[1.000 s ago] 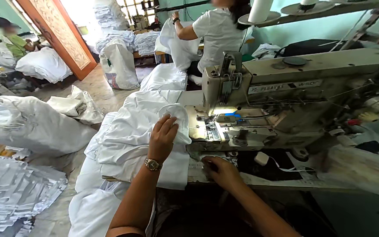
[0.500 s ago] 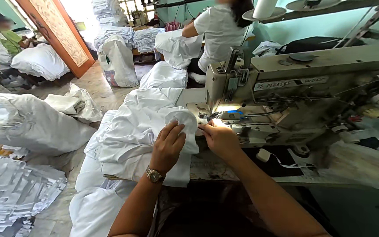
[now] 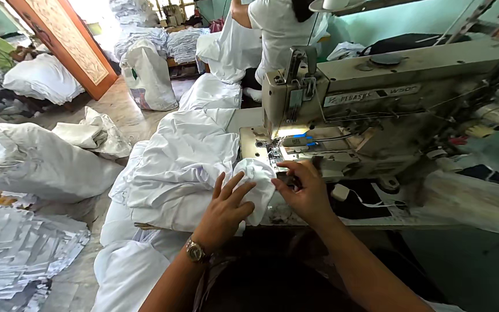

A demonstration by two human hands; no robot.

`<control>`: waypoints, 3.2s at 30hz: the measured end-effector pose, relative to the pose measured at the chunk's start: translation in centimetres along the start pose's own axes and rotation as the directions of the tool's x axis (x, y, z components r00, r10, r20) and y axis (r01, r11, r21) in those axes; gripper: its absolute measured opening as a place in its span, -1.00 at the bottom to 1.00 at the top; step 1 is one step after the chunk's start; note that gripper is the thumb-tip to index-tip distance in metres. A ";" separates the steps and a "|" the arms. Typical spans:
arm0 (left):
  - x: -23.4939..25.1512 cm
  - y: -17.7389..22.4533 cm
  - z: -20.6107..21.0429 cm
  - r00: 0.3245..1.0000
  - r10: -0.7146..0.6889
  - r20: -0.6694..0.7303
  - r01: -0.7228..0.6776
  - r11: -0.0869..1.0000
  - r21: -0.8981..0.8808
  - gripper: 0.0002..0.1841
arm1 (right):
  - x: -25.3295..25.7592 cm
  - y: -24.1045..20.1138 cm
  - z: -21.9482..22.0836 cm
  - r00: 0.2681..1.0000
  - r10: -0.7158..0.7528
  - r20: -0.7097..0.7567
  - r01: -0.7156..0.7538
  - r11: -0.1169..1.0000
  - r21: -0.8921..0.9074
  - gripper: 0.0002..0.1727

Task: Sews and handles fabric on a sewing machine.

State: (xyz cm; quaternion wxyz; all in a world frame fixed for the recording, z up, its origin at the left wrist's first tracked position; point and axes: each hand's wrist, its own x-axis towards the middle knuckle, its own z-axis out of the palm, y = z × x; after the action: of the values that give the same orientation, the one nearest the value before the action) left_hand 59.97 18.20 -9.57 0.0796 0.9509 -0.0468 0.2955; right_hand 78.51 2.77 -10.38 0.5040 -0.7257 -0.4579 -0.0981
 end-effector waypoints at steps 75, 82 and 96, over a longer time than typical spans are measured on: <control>2.1 0.0 4.0 0.751 -0.629 0.202 0.392 0.179 -0.902 0.22 | -4.5 -0.4 4.0 0.928 0.225 0.299 -0.357 0.771 0.528 -0.74; 1.9 0.4 4.4 0.764 -0.619 0.180 0.382 0.211 -0.900 0.22 | -4.6 -0.4 4.0 0.924 0.249 0.292 -0.375 0.749 0.547 -0.82; 1.7 0.9 5.0 0.778 -0.610 0.149 0.403 0.305 -0.863 0.16 | -4.5 -0.7 4.1 0.910 0.305 0.279 -0.413 0.717 0.562 -0.75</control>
State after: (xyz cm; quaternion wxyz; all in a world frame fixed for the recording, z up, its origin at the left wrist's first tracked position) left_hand 64.03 16.36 -12.50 0.6353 0.7061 0.1244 0.2869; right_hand 74.13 3.60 -14.58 0.6796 -0.6048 -0.3550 0.2154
